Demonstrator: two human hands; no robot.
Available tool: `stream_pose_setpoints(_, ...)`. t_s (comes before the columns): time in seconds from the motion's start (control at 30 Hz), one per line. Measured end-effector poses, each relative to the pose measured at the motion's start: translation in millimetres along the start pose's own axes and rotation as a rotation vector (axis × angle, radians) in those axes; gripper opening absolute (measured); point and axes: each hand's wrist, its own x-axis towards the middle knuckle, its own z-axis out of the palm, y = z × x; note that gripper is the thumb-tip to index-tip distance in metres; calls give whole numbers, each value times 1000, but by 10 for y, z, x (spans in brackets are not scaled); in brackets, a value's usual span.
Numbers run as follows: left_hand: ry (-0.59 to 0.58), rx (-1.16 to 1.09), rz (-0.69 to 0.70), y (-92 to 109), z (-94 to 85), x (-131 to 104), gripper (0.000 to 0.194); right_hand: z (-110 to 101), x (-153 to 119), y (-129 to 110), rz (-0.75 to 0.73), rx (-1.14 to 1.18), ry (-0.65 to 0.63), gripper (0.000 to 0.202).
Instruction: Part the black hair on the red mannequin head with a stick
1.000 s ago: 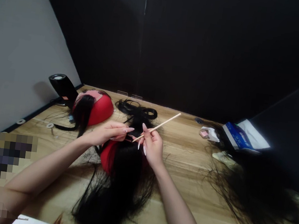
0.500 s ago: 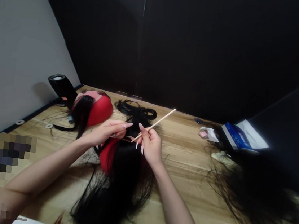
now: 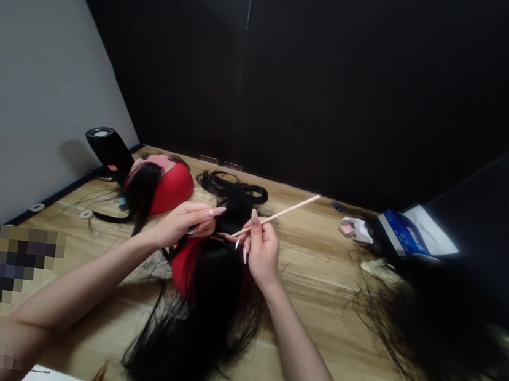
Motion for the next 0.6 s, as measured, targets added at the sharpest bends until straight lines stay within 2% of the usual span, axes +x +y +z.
stream_pose_setpoints(0.2, 5, -1, 14, 24, 11, -23, 45, -102, -67, -173, -164, -269, -114, 32)
stream_pose_setpoints(0.3, 11, 8, 19, 41, 22, -32, 45, -124, -92, -244, -228, -349, -128, 29)
stream_pose_setpoints(0.6, 12, 38, 18, 35, 45, -40, 45, -166, -115, -325, -243, -408, -166, 29)
